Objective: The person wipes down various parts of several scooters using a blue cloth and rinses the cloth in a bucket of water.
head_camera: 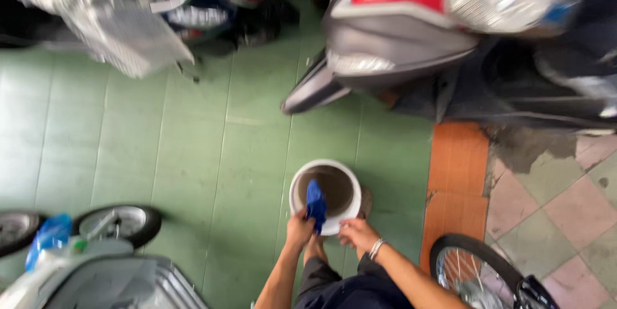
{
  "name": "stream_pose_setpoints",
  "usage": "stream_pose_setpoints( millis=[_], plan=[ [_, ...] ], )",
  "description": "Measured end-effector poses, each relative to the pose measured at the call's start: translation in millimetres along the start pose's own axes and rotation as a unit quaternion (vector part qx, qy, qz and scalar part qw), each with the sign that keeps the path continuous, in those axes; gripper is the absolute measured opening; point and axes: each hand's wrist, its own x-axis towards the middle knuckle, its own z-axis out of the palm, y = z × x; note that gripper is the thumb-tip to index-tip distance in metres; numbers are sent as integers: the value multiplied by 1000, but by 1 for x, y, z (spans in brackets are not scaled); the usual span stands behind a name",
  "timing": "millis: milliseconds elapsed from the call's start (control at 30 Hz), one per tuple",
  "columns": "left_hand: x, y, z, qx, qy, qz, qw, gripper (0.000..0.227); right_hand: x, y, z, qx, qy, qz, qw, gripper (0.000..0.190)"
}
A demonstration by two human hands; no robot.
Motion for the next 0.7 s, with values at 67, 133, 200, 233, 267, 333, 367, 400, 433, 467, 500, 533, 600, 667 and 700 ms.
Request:
stream_pose_setpoints(
  millis=[67,133,200,233,267,333,367,400,433,467,500,533,600,667,700],
  plan=[
    [41,-28,22,53,21,-7,998,32,22,18,-6,27,8,-78,997,30],
    [84,-70,48,100,42,1,994,30,51,46,-23,-39,58,-37,997,27],
    [121,-115,78,79,100,38,991,35,84,71,-25,-99,86,-41,991,28],
    [143,-138,87,77,117,44,989,57,97,82,-22,-104,88,-79,988,27],
    [172,-157,101,89,82,-37,992,64,112,93,-14,-108,91,-54,989,27],
    [200,-191,125,110,47,-57,991,42,140,106,-8,-121,105,-14,987,27],
    [223,-207,139,114,53,-37,991,44,156,109,-7,-136,105,-7,985,27],
    [241,-225,155,119,54,-17,991,45,164,115,-2,-148,108,2,983,27],
    [256,-247,175,125,55,2,991,47,171,121,2,-160,109,12,981,27],
    [280,-270,193,142,39,-7,989,46,183,124,5,-155,108,5,982,27],
    [302,-298,214,158,22,-16,987,45,191,129,8,-151,106,-3,983,26],
    [317,-330,239,176,-1,-26,984,44,195,138,12,-144,106,-6,984,27],
    [348,-399,289,211,-7,-31,977,21,209,154,14,-120,86,8,989,26],
    [372,-432,316,214,2,-38,976,19,224,167,6,-132,77,27,988,28],
    [381,-443,324,199,12,-45,979,21,232,173,1,-155,77,41,984,29]
  ],
)
